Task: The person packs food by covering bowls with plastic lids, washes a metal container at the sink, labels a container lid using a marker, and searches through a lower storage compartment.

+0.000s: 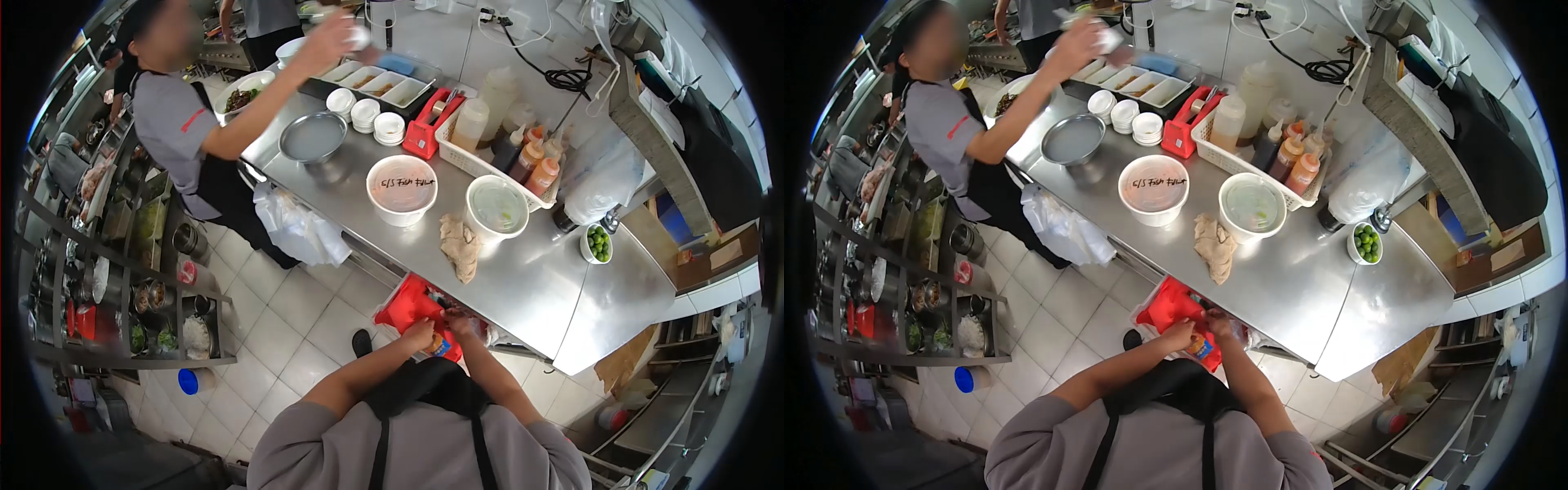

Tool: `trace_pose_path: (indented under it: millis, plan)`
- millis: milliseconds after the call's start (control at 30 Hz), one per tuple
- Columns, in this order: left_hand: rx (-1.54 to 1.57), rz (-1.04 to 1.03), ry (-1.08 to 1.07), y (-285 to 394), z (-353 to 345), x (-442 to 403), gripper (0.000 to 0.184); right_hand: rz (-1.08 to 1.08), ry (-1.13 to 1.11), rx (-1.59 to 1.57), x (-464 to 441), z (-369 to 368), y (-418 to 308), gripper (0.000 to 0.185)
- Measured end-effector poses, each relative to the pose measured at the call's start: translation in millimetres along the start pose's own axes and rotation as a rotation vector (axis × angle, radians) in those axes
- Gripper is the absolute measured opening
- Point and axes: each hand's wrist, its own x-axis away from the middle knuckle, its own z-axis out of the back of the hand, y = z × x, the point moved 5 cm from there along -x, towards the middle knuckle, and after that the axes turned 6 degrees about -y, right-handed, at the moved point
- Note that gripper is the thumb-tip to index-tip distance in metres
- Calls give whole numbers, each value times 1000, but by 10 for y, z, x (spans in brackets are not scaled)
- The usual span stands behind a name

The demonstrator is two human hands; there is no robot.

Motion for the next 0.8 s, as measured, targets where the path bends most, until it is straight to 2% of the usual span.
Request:
trace_pose_path:
  millis: [33, 67, 100, 133, 167, 200, 233, 267, 500, 600, 700, 800]
  plan:
    - [-14, 34, -14, -51, 7, 7, 33, 7, -25, 19, -26, -6, 9, 16]
    - [-60, -100, -11, -120, -74, -7, 29, 120, 22, 441, -236, 82, 166, 18]
    - [-5, -162, 35, -358, -333, -122, 27, 157, 72, 192, -239, 108, 354, 19]
    - [102, -123, 72, -14, 50, 137, 26, 282, 19, 702, -221, 47, 308, 19]
    - [181, -93, -70, 105, 165, 231, 26, 451, 55, 1194, -175, -16, 256, 21]
    - [299, -154, 30, 136, 241, 385, 25, 328, 47, 1386, -156, -112, 208, 23]
    - [423, -230, -8, 161, 291, 504, 28, 125, 142, 926, -298, -30, 337, 24]
    - [421, -221, -31, 108, 289, 570, 26, 253, 131, 900, -262, -58, 261, 32]
    - [487, -115, -167, 28, 454, 840, 23, 249, 131, 819, 18, -189, -137, 24]
    - [550, -88, -187, 55, 533, 929, 22, 277, 28, 970, -52, -296, -124, 23]
    - [635, -72, -196, 109, 571, 987, 20, 325, -176, 1039, -110, -445, -102, 21]
    - [740, -52, -198, 123, 601, 1007, 19, 442, -102, 659, 172, -369, -357, 23]
